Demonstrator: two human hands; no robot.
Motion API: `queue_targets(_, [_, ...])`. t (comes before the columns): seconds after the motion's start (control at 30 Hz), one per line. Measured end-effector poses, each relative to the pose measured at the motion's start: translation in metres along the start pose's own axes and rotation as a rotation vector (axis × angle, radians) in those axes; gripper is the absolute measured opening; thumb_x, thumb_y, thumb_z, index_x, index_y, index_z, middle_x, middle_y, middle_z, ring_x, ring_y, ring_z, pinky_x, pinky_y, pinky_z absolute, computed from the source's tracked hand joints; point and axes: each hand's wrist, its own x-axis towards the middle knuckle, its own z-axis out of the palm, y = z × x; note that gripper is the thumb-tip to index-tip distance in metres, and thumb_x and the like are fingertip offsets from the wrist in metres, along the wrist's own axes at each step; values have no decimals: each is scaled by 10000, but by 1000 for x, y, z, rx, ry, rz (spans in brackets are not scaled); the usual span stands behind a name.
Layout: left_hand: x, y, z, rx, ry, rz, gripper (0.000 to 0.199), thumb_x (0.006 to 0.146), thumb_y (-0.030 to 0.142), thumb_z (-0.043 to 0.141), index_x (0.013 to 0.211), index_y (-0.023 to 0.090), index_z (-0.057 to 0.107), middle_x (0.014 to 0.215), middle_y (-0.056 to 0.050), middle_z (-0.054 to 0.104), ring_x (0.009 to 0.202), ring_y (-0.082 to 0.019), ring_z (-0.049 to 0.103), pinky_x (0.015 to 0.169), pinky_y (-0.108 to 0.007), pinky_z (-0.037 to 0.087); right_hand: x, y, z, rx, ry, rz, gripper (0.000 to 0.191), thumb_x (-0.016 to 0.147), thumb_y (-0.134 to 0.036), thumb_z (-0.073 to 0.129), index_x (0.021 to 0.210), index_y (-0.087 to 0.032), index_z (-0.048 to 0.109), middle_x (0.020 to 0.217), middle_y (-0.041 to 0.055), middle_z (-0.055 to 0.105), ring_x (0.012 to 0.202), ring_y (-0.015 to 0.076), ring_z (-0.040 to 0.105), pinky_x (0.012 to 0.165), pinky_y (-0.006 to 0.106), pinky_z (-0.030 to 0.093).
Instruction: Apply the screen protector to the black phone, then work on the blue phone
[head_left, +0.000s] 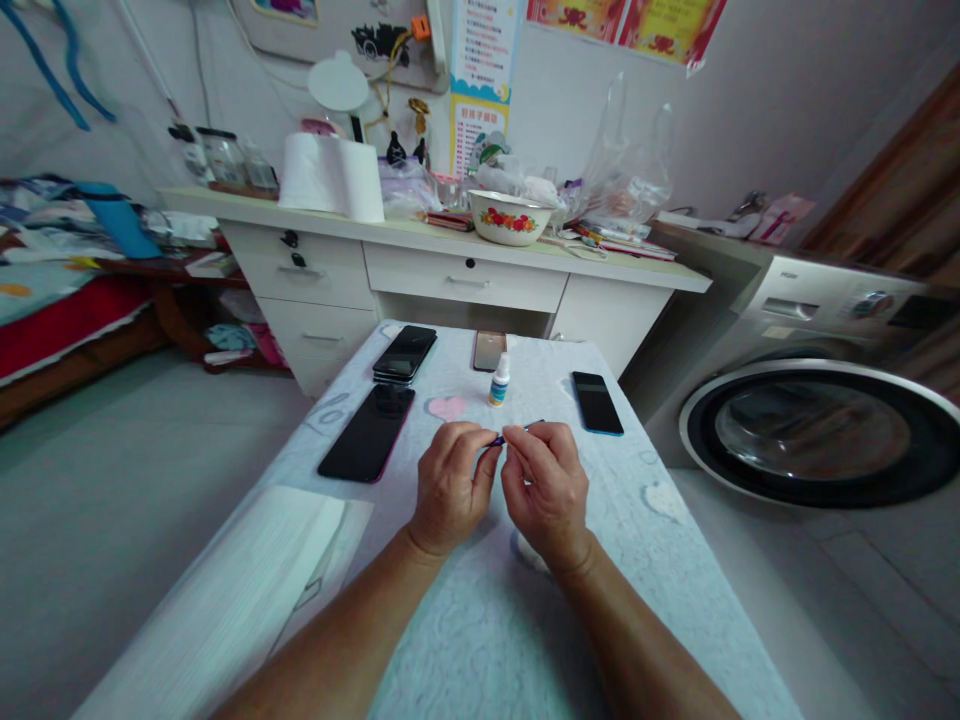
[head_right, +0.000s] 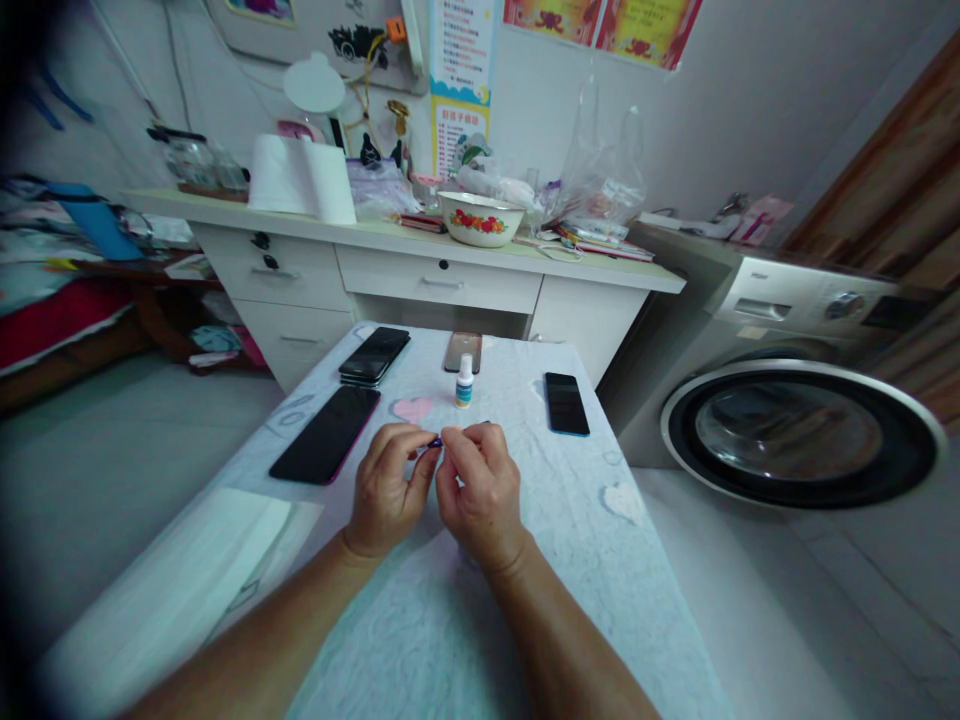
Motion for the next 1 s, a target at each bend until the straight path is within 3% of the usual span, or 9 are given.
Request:
queue_targets(0.23, [0, 0, -1, -18, -5, -23, 103, 883, 182, 485, 974, 187, 531, 890, -55, 596, 873, -165, 572, 732, -291, 510, -3, -5, 3, 1, -17, -44, 344, 817, -65, 523, 1119, -202, 613, 890, 54, 544, 787, 147, 580, 671, 274, 543])
queue_targets(0.73, [2, -3, -1, -22, 21, -19, 89, 859, 169, 535, 945, 185, 518, 864, -39, 577, 859, -158, 563, 739, -283, 486, 6, 15, -6, -76, 66, 20, 293, 797, -65, 533, 1028, -212, 638, 868, 33, 514, 761, 140, 563, 646, 266, 520])
queue_targets(1.0, [2, -2, -1, -30, 27, -19, 93, 861, 159, 536, 948, 179, 512, 868, -39, 567, 866, -157, 556, 749, -283, 483, 5, 11, -4, -65, 54, 6, 309, 809, -60, 530, 1066, -207, 618, 877, 36, 513, 764, 140, 560, 647, 266, 516])
